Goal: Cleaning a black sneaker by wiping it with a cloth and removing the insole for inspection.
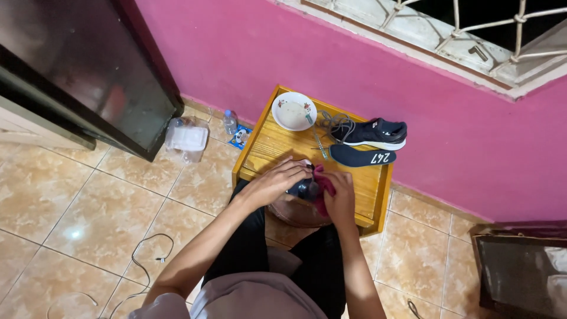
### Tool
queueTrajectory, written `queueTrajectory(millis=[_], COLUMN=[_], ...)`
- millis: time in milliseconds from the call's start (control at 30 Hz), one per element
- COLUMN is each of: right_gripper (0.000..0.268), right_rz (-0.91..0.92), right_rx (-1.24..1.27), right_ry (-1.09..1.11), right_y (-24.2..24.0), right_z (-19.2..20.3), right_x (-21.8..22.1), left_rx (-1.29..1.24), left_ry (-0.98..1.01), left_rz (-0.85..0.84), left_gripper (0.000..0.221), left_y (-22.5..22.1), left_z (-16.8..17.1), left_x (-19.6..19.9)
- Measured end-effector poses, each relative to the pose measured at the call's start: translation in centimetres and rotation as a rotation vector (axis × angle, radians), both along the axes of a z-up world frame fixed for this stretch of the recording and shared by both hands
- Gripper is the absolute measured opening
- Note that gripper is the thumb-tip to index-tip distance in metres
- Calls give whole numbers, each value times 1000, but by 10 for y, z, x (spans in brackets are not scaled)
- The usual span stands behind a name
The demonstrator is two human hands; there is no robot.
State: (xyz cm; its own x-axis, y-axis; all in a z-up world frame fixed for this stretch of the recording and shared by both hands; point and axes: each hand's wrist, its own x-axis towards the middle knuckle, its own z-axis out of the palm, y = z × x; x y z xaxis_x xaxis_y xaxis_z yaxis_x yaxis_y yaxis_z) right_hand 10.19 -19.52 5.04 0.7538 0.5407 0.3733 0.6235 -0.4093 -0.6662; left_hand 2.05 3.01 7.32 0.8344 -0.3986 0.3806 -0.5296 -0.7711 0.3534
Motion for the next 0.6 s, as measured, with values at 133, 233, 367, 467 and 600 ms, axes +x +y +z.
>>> queueTrajectory(millis=[133,233,367,467,600], right_gripper=[37,40,43,41,36], right_rz=[-2,-20,67,87,105], right_rx=[45,155,131,-33,-161], right_ry=[124,140,253,296,427], right_y=[-8,12,25,22,6], right_z=[-31,33,29,13,-58], right_x=[24,1,1,6,1], left_rx=[-10,-43,6,-24,-93], left_ry=[6,-11,-3,-1,2], left_rz=[-20,-54,-80,-93,-88], left_gripper=[80,75,81,79,77], left_y=[1,2,4,9,10], left_z=[-2,-2,0,1,-31], left_x=[-1,-5,-8,-14,-12])
